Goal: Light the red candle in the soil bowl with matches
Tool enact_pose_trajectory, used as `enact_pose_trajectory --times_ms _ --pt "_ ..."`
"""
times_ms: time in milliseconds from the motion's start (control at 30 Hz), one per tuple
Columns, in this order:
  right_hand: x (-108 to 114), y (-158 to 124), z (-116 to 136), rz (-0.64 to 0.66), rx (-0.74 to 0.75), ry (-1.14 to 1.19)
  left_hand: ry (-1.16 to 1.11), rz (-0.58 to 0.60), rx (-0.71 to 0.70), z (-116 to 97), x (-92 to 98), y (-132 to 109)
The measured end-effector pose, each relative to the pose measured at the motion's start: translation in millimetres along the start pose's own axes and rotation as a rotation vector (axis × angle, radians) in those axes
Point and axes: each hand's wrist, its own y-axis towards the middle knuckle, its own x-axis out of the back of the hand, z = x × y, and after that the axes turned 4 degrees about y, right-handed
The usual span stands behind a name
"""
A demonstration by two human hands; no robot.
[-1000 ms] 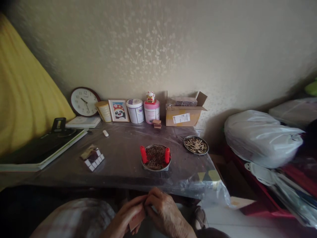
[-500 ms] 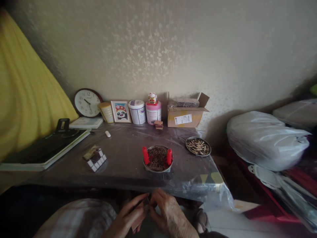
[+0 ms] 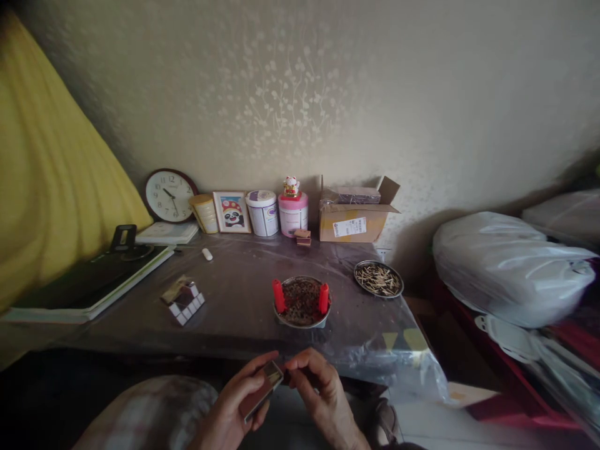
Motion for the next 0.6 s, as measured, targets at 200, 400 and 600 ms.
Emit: enact_pose_trajectory --times_ms 200,400,600 --pt "-4 -2 -7 -0.003 -0.002 0.052 -0.049 -0.096 0.047 -7 -4.2 -3" --pt "-3 -1 -11 -0.078 0.205 -0.119 -0.071 -0.101 0.01 4 1.2 3" --pt "-6 -3 -15 -0.157 0.314 -0.271 -0.055 -0.105 -0.047 7 2.3 4"
